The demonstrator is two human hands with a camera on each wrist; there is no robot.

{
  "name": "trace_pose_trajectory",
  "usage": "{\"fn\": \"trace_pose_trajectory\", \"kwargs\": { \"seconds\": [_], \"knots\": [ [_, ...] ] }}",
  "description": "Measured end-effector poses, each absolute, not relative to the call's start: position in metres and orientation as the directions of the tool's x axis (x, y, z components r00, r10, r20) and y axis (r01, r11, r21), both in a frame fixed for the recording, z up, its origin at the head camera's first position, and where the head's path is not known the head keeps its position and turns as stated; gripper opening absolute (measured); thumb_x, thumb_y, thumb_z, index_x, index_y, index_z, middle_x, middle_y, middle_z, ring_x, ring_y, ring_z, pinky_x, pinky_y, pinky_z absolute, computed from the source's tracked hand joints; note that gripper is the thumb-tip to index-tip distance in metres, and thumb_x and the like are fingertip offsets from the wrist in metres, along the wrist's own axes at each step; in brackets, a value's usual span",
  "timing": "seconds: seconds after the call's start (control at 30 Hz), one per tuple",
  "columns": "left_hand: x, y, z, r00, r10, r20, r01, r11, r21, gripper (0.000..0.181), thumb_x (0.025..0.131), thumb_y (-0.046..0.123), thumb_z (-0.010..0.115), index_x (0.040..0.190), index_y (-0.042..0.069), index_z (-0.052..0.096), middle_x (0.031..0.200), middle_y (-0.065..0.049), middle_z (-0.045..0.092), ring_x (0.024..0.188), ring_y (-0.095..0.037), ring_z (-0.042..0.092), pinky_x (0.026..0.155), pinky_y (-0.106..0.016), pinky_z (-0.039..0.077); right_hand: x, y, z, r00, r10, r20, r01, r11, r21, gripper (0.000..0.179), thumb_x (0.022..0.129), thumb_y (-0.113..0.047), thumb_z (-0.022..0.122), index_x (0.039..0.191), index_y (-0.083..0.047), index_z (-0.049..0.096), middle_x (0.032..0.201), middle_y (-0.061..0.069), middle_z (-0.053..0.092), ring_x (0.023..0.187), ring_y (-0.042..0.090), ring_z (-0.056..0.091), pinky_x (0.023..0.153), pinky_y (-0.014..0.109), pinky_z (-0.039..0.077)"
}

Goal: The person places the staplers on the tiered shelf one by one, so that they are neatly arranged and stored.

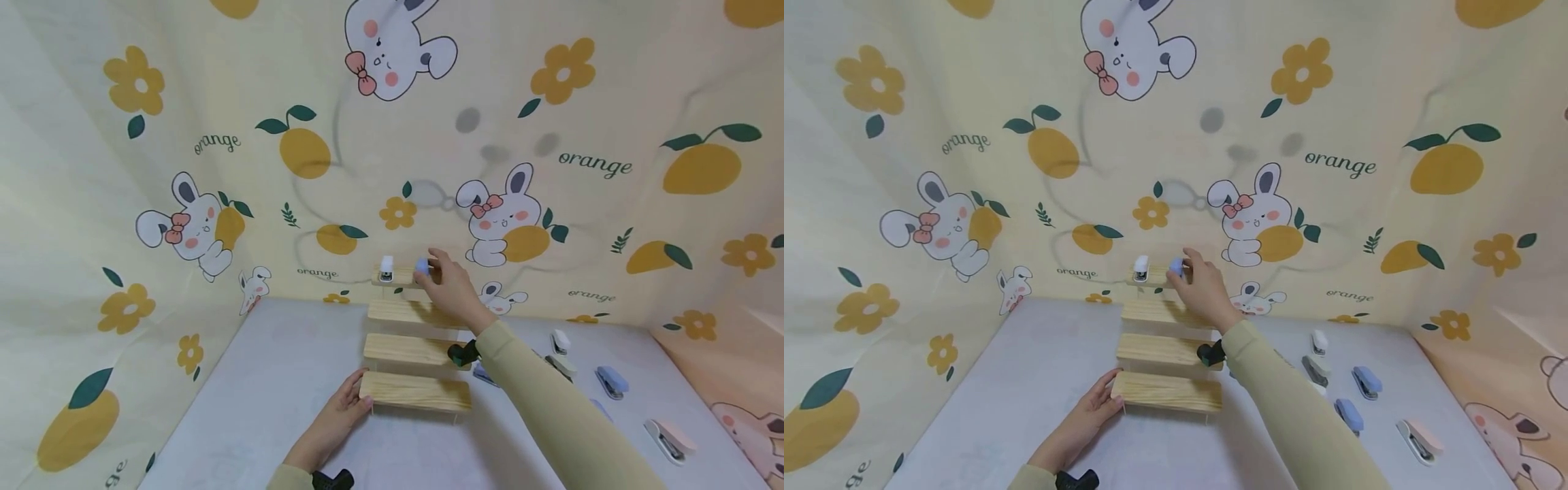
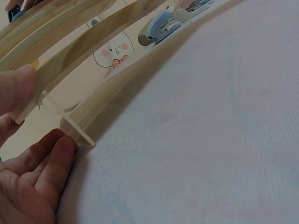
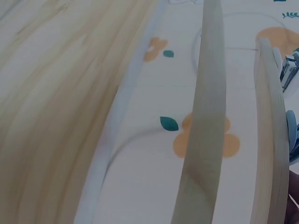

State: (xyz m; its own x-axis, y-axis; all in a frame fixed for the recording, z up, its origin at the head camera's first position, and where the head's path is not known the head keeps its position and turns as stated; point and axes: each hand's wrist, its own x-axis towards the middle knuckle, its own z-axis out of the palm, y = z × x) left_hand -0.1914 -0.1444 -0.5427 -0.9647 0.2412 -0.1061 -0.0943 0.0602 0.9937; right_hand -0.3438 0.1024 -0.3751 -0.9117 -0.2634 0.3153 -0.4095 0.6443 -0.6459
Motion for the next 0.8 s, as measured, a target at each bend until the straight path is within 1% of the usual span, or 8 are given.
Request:
{"fn": "trace_pose_trajectory", "kwargs": {
  "seconds": [0.17,0.3,0.47,0.6,0.7,0.8],
  "knots": [
    [-0.192,-0.145,-0.545,-0.964,0.246,-0.098,-0.086,0.058,0.995,0.073,0.094,0.036,0.062,0.154,0.017,0.025,0.155,-0.019,0.027,0.140,-0.032,0.029,0.112,-0.048,0.025,-0.340,0.109,-0.377,-0.911,-0.277,0.305,-0.412,0.614,-0.673,0.067,0.096,-0.048,0.054,0.149,-0.012,0.033,0.143,0.010,0.048,0.126,0.027,0.048,0.106,0.043,0.039],
    [-0.191,-0.146,-0.545,-0.963,0.251,-0.094,-0.083,0.055,0.995,0.072,0.094,0.035,0.061,0.154,0.017,0.024,0.156,-0.016,0.026,0.140,-0.031,0.029,0.113,-0.047,0.025,-0.332,0.120,-0.380,-0.905,-0.277,0.323,-0.425,0.593,-0.683,0.066,0.095,-0.050,0.055,0.146,-0.012,0.038,0.141,0.010,0.049,0.122,0.026,0.051,0.104,0.045,0.042],
    [-0.192,-0.146,-0.543,-0.962,0.258,-0.092,-0.080,0.058,0.995,0.074,0.094,0.036,0.061,0.154,0.016,0.023,0.156,-0.016,0.025,0.140,-0.031,0.029,0.112,-0.047,0.026,-0.314,0.141,-0.384,-0.885,-0.262,0.385,-0.463,0.582,-0.669,0.060,0.094,-0.048,0.057,0.142,-0.014,0.044,0.137,0.011,0.052,0.117,0.026,0.054,0.097,0.047,0.046],
    [-0.193,-0.146,-0.541,-0.961,0.257,-0.098,-0.084,0.064,0.994,0.074,0.095,0.036,0.061,0.154,0.016,0.022,0.156,-0.016,0.025,0.141,-0.031,0.028,0.113,-0.046,0.026,-0.296,0.158,-0.388,-0.872,-0.244,0.424,-0.482,0.575,-0.661,0.057,0.094,-0.047,0.058,0.140,-0.014,0.046,0.134,0.008,0.053,0.113,0.025,0.054,0.092,0.045,0.047],
    [-0.192,-0.145,-0.539,-0.961,0.255,-0.106,-0.092,0.066,0.994,0.073,0.095,0.035,0.060,0.154,0.018,0.022,0.156,-0.016,0.025,0.141,-0.031,0.028,0.112,-0.046,0.026,-0.284,0.172,-0.394,-0.873,-0.239,0.424,-0.478,0.587,-0.654,0.056,0.095,-0.045,0.059,0.139,-0.013,0.046,0.130,0.004,0.055,0.109,0.022,0.055,0.090,0.042,0.048],
    [-0.191,-0.144,-0.539,-0.960,0.254,-0.116,-0.102,0.067,0.993,0.073,0.095,0.036,0.060,0.155,0.019,0.022,0.156,-0.018,0.025,0.141,-0.032,0.028,0.112,-0.046,0.027,-0.273,0.187,-0.403,-0.875,-0.253,0.412,-0.477,0.596,-0.646,0.056,0.096,-0.042,0.059,0.140,-0.011,0.045,0.129,0.003,0.055,0.108,0.021,0.055,0.090,0.044,0.048]
  ]
}}
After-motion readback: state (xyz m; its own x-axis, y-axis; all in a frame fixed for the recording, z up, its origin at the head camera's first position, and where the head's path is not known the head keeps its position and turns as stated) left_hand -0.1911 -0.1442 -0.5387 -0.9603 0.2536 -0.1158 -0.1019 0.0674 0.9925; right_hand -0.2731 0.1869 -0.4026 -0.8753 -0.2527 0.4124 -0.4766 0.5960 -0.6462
